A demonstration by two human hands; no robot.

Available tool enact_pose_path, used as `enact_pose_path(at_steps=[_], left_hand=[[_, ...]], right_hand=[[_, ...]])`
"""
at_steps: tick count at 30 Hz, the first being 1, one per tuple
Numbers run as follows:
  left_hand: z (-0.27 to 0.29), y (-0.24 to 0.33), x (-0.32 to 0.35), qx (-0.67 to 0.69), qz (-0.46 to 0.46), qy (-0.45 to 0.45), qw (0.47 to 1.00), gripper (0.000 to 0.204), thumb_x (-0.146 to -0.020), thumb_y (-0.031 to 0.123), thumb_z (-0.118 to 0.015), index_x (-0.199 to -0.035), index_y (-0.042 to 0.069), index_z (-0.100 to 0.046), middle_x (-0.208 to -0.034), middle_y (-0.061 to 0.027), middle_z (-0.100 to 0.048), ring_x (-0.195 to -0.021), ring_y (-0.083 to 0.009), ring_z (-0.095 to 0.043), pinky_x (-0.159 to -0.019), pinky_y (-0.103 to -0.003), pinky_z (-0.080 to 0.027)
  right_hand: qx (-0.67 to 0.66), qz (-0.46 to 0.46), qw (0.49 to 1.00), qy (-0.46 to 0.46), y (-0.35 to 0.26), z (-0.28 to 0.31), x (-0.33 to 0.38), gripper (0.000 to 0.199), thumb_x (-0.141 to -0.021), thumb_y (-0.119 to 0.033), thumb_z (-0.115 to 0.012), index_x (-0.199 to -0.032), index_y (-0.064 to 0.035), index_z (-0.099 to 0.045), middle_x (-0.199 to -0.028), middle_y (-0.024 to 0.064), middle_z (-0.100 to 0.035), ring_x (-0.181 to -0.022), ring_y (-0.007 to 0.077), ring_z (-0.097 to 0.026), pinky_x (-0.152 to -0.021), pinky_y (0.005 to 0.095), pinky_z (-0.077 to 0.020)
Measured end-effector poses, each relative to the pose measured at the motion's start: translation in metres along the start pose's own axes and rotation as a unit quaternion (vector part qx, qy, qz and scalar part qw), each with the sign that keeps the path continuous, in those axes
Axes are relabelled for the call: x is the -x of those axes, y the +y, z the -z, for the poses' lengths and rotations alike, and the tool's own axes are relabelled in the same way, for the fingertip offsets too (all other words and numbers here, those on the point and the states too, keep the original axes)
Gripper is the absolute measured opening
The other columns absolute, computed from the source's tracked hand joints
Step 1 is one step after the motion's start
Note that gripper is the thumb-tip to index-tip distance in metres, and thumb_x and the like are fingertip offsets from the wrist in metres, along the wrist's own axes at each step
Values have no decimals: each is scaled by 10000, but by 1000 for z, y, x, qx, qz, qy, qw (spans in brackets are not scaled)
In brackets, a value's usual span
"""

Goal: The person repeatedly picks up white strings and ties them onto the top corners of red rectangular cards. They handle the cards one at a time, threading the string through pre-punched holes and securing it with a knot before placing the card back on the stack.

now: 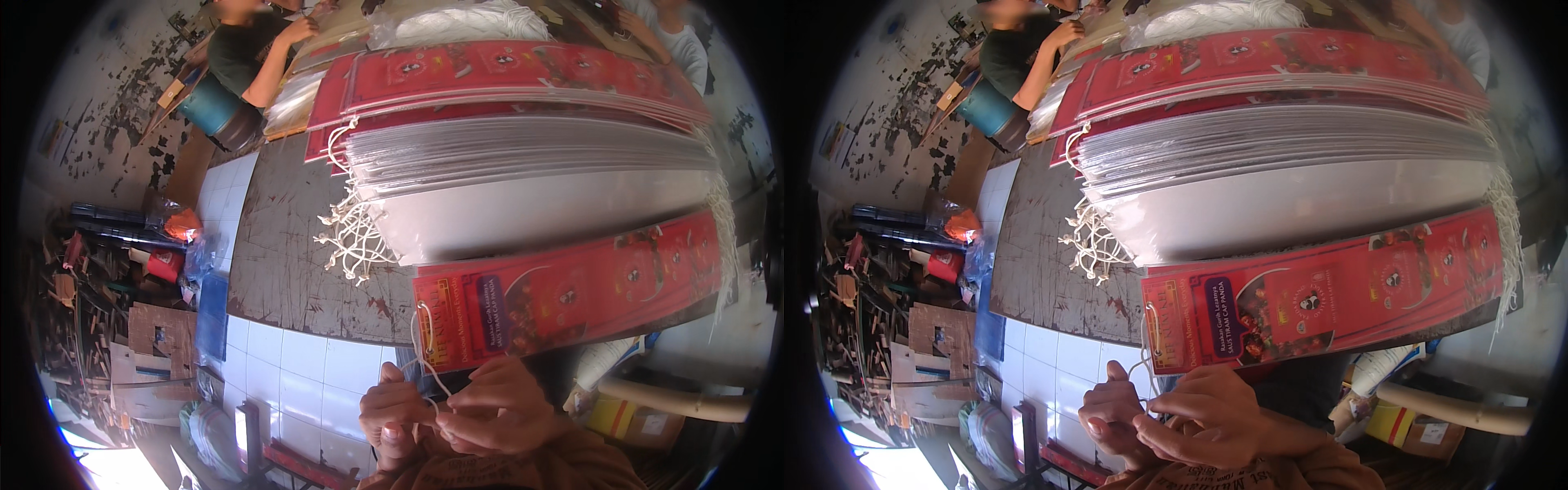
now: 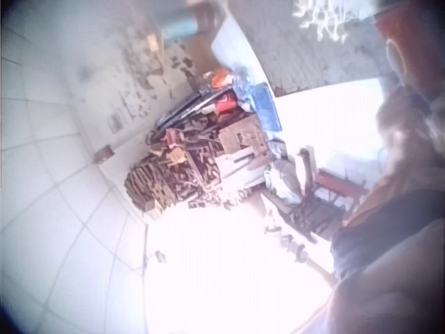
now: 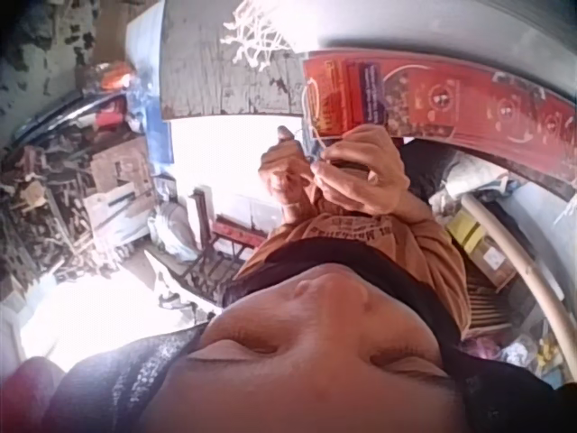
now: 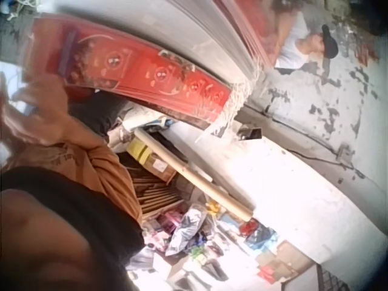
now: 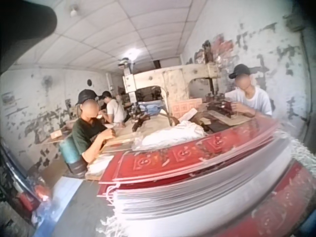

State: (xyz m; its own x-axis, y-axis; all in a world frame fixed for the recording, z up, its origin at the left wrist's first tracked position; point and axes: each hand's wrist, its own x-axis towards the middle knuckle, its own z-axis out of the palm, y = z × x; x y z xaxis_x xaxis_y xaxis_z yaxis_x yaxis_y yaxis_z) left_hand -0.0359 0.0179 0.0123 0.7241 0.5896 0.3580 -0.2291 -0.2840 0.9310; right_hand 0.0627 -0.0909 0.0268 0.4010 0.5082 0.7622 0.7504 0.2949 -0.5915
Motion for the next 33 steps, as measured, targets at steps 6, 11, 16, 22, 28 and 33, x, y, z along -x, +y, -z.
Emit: enact_pose_path(at_steps=[6, 11, 16, 22, 28, 33], left_hand=[[-7, 5, 11, 67, 109, 44, 991, 600, -880, 489, -327, -753, -33, -594, -646, -95, -565, -532, -178, -497, -616, -321, -375], [9, 2, 12, 299, 241, 6, 923, 283, -840, 177, -486, -862, -97, -554, -824, -146, -552, -774, -173, -523, -741, -275, -389], [7, -6, 3, 245, 156, 40, 956, 218, -826, 192, -485, -811, -25, -497, -800, -126, -502, -742, -155, -460, -682, -250, -365], [-3, 11, 2, 204, 230, 12, 952, 329, -808, 265, -441, -822, -60, -489, -808, -128, -529, -684, -181, -509, -627, -288, -419], [-7, 5, 12, -269, 3, 23, 963, 273, -795, 196, -447, -824, -60, -537, -637, -157, -495, -518, -309, -473, -483, -369, -367], [0, 5, 11, -262, 84, 26, 961, 83, -771, 85, -533, -810, 12, -527, -632, -141, -513, -540, -309, -488, -509, -391, -383]], right_hand=[[17, 46, 999, 8, -3, -16, 1, 217, -649, -62, -677, -860, -109, -671, -932, 66, -586, -724, 157, -579, -566, 259, -473], [50, 36, 996, -64, -2, -15, 0, 228, -663, -67, -676, -887, -80, -633, -1005, 86, -572, -853, 206, -571, -650, 315, -479], [-38, -57, 992, -106, 3, -9, -3, 233, -667, -80, -698, -883, -67, -610, -1055, 97, -549, -945, 235, -535, -758, 349, -439], [-157, -127, 976, -85, 19, -13, 1, 94, -730, -82, -662, -798, -41, -611, -1080, 129, -552, -970, 265, -547, -827, 370, -443], [-169, -68, 976, -120, 26, -24, 7, 197, -764, -62, -601, -927, -18, -499, -1190, 183, -506, -1012, 298, -538, -876, 416, -382], [-140, -103, 983, -62, 26, -31, 15, 195, -780, -44, -596, -947, -12, -501, -1100, 170, -547, -876, 270, -561, -784, 368, -405]])
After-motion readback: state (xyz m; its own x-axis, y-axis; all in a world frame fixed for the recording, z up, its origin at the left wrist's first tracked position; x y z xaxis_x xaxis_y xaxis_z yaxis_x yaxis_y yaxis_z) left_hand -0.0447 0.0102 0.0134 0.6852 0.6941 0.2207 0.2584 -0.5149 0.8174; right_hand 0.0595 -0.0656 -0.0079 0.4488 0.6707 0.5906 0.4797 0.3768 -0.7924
